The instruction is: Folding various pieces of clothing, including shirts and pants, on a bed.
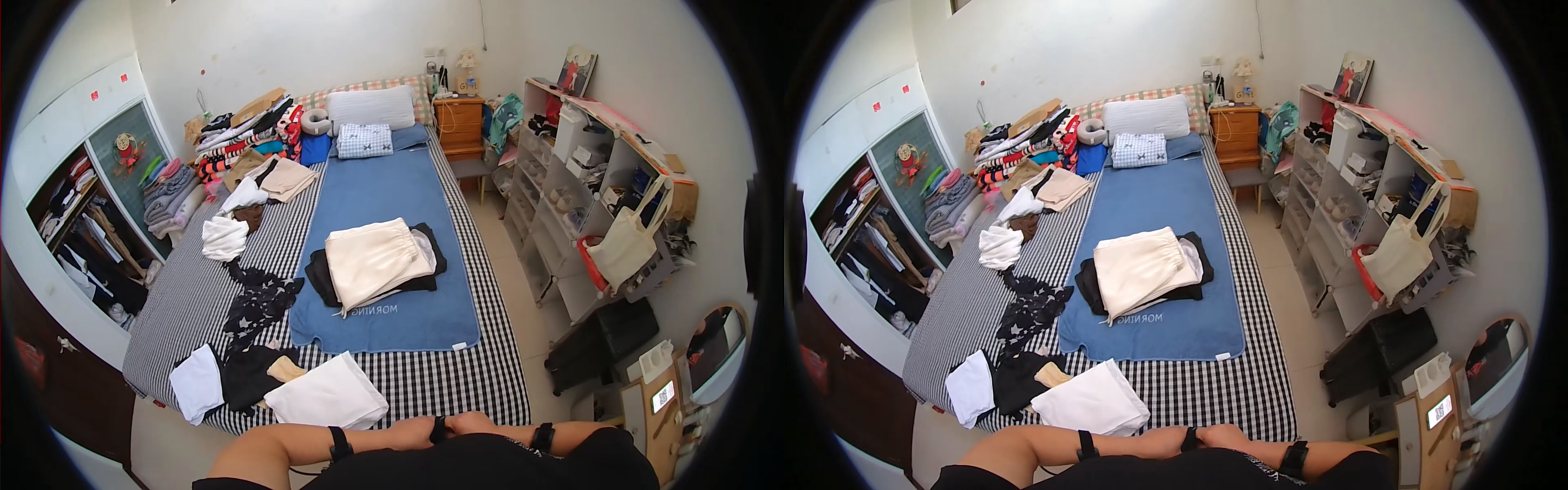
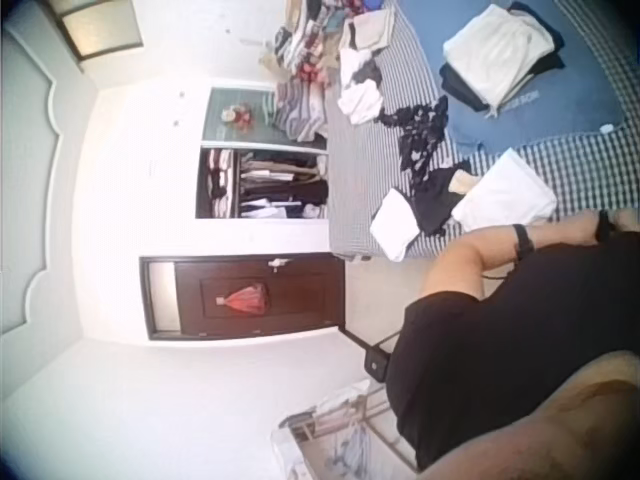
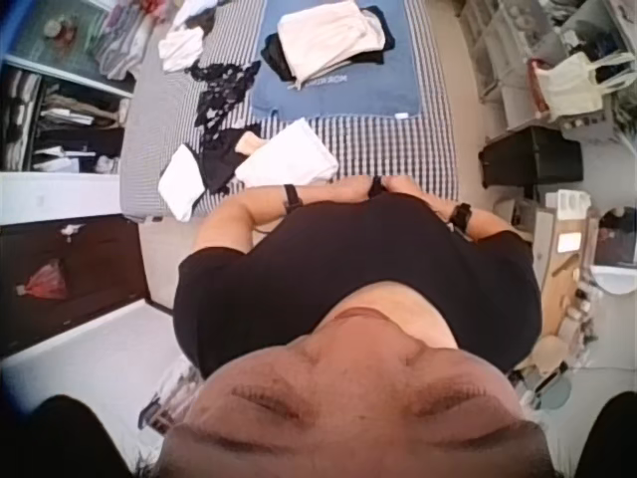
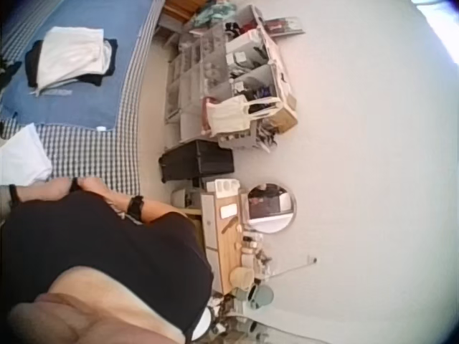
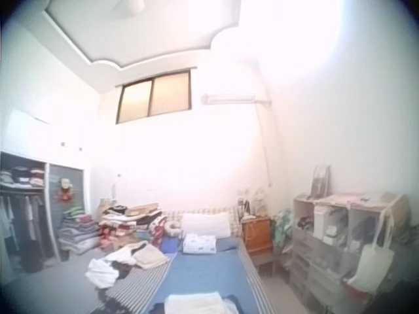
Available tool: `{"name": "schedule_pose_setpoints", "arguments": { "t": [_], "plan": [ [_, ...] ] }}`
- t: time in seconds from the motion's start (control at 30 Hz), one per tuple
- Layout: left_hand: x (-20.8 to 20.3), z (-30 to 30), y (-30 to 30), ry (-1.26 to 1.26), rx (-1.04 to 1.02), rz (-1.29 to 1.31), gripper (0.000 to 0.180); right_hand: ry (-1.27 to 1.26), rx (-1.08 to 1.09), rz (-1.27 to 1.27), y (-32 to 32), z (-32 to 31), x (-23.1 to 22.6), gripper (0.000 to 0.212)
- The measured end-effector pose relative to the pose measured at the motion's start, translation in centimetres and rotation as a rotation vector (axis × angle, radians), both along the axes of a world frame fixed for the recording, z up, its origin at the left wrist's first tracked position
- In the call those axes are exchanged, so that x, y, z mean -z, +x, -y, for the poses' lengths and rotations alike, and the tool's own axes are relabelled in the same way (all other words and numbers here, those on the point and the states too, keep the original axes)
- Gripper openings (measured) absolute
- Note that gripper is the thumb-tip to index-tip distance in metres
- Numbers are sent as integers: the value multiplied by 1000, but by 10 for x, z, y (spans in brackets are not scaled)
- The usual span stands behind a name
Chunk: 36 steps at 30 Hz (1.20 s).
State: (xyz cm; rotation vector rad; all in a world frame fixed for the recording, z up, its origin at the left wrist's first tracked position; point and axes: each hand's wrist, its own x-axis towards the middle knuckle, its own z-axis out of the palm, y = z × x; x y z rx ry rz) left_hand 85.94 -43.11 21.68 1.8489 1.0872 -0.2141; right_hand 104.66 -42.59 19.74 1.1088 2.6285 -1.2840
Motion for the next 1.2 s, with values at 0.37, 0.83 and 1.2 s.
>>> {"name": "schedule_pose_setpoints", "arguments": {
  "t": [0.37,0.83,1.2],
  "plan": [
    [-5,-2,-13,-78,340,-96,35,78,-40,-351,1,-23,-15,38],
    [10,-86,-329,-89,-1409,711,30,-529,555,-247,-21,-135,47,31],
    [132,-163,-422,430,-982,162,45,223,205,477,-133,-206,124,65]
  ]
}}
